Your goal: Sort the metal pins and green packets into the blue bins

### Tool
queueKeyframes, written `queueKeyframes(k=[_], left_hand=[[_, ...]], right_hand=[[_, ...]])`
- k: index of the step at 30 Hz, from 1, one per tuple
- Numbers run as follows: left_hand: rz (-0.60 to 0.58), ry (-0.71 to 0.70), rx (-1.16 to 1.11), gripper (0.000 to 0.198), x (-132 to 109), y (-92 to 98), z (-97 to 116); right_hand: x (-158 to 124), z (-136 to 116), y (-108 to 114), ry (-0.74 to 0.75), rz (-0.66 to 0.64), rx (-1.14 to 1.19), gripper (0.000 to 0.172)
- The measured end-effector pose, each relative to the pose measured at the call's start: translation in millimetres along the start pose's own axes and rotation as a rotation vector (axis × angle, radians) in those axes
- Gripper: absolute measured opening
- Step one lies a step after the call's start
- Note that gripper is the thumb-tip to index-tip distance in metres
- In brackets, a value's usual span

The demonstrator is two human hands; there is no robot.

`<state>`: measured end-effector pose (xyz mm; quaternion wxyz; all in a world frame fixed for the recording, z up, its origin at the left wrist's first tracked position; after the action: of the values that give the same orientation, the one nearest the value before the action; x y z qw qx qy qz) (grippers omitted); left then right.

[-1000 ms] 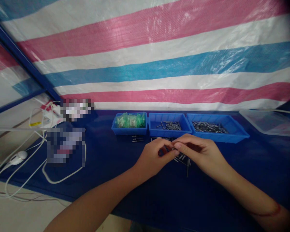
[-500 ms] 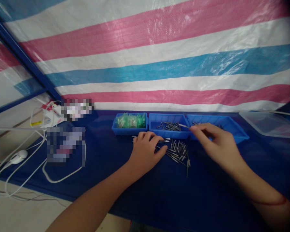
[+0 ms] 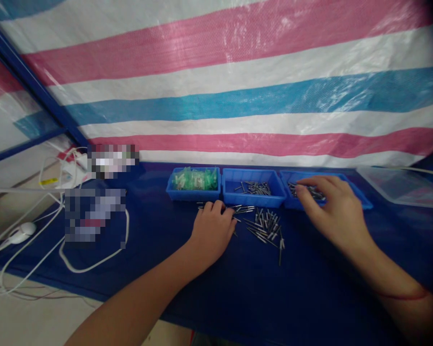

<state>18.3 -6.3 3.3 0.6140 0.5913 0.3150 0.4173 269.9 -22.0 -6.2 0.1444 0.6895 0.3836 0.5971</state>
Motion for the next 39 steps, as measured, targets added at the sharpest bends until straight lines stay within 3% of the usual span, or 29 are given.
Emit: queueKeyframes(k=[7,12,23,32,39], left_hand=[[-0.004,-0.075,-0.017,0.025,1.6,-5.5,-0.3],[-0.014,-0.113,-0.105,0.028,1.8,-5.3,-3.8],[-0.024,-0.102,-0.165,0.019,5.0,-10.7,-2.9],[0.035,-0.117,-0.023,0.02,5.0,-12.9,0.9],[0.001,-0.209,-0.068,0.023,3.2,-2.3,-0.7]], right_hand=[[-8.3,-42.9,-6.3,0.204,-0.031,0.159,0.011],[-11.8,-59.6,-7.8,0.276,-0.137,0.276,0.01],[-16.0,-62.7,-12.8,0.292,-0.261,0.313,0.011],[-16.8,-63.1,-14.4,0.317,-0.345,0.345,0.015],[-17.9,-64.3,-13.7,0.309,-0.392,0.37,0.015]])
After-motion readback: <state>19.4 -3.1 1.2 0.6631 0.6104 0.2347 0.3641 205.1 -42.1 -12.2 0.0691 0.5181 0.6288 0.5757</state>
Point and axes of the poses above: each hand's wrist, its own x-axis towards the middle knuckle, its own y-axis out of the back of the hand, z = x × y, the point moved 1 cm from there along x, towards the middle knuckle, and after that the axes turned 7 degrees about y, right-handed, at the moved point
